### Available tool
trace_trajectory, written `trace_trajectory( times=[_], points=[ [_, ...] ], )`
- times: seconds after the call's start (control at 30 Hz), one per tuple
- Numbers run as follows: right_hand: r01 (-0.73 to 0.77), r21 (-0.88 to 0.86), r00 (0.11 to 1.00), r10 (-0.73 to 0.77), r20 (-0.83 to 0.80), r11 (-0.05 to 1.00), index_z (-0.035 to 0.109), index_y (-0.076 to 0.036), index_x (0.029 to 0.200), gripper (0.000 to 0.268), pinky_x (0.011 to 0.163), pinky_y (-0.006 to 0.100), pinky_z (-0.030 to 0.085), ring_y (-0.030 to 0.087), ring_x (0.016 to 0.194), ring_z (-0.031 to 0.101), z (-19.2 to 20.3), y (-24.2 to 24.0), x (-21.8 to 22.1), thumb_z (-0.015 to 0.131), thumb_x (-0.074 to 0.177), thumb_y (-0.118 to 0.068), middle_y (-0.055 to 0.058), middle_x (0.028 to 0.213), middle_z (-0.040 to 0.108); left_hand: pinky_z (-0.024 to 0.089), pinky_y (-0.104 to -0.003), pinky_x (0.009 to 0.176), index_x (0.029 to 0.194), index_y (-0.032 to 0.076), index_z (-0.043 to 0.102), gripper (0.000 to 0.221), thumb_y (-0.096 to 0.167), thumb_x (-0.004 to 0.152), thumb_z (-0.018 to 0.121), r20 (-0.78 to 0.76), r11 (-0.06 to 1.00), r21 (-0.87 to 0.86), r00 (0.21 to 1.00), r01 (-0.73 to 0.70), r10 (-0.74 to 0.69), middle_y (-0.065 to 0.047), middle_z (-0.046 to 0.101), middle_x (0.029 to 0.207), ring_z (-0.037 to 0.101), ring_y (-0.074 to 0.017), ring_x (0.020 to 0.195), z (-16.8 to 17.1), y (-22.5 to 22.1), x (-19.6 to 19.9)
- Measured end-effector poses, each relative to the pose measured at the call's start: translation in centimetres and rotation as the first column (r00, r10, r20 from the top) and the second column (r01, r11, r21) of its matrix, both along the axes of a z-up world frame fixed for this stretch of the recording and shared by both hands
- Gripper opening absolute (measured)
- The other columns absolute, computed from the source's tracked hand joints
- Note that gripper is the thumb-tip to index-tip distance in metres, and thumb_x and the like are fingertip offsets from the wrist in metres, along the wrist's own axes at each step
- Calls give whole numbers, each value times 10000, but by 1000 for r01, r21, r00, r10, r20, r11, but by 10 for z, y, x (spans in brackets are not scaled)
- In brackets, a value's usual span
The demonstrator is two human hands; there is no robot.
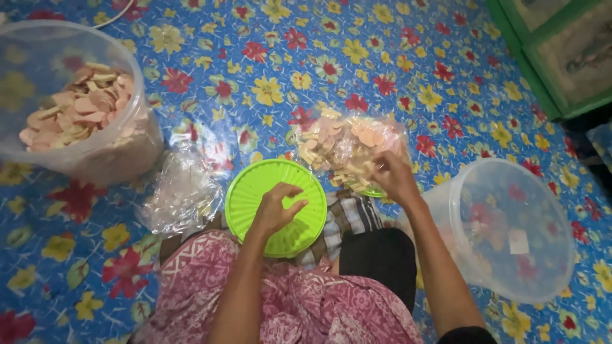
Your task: Separating and sorting small pinkish food items from a pile into a container lid.
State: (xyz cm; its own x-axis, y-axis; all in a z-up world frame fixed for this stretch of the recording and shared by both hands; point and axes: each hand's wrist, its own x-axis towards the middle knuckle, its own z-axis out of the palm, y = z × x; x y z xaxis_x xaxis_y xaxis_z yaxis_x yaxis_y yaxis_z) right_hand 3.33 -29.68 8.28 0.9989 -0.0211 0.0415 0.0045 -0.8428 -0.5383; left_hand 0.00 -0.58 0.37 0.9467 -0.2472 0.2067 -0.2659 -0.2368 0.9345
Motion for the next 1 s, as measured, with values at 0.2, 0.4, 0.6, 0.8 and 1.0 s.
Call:
trace_trajectory(
  times=[0.2, 0.4, 0.6, 0.8, 1.0],
  points=[
    [-325, 190, 941, 337, -30, 926, 446, -101, 1199, 582, 797, 466, 479, 378, 901, 635, 65, 94, -62, 740, 697, -106, 179, 894, 659, 435, -426, 928, 1120, 116, 620, 399, 250, 768, 751, 249, 983, -182, 967, -9, 55, -99, 598, 1084, 550, -291, 1085, 23, -12, -14],
    [-399, 156, 908, 413, -69, 903, 474, -140, 1177, 557, 792, 429, 487, 333, 907, 632, 38, 99, -76, 755, 696, -132, 112, 927, 674, 443, -404, 898, 1025, 137, 682, 328, 216, 726, 790, 64, 969, -235, 996, 80, -66, -75, 696, 924, 647, -254, 941, 15, -21, -30],
    [-181, 372, 983, 181, 34, 910, 588, -117, 1088, 371, 729, 319, 517, 191, 807, 666, 16, 76, -84, 743, 752, -140, 55, 860, 688, 462, -361, 865, 884, 123, 714, 193, 171, 717, 798, -48, 933, -359, 997, 33, -54, -47, 711, 830, 658, -172, 867, 22, -20, -33],
    [-127, 306, 990, 103, 92, 943, 717, -136, 913, 128, 688, 290, 492, 170, 728, 645, 10, 73, -95, 714, 787, -162, 59, 759, 682, 453, -392, 877, 913, 104, 714, 277, 184, 673, 827, -49, 940, -334, 995, 68, -90, -88, 706, 871, 647, -227, 919, 20, -26, -38],
    [-293, 117, 942, 265, 208, 949, 692, -125, 884, 98, 748, 370, 494, 279, 767, 629, 1, 80, -95, 681, 793, -162, 78, 747, 619, 434, -340, 921, 994, 167, 706, 297, 192, 713, 797, 128, 947, -315, 991, 65, -25, -12, 686, 965, 615, -190, 1013, 20, -31, -36]
  ],
)
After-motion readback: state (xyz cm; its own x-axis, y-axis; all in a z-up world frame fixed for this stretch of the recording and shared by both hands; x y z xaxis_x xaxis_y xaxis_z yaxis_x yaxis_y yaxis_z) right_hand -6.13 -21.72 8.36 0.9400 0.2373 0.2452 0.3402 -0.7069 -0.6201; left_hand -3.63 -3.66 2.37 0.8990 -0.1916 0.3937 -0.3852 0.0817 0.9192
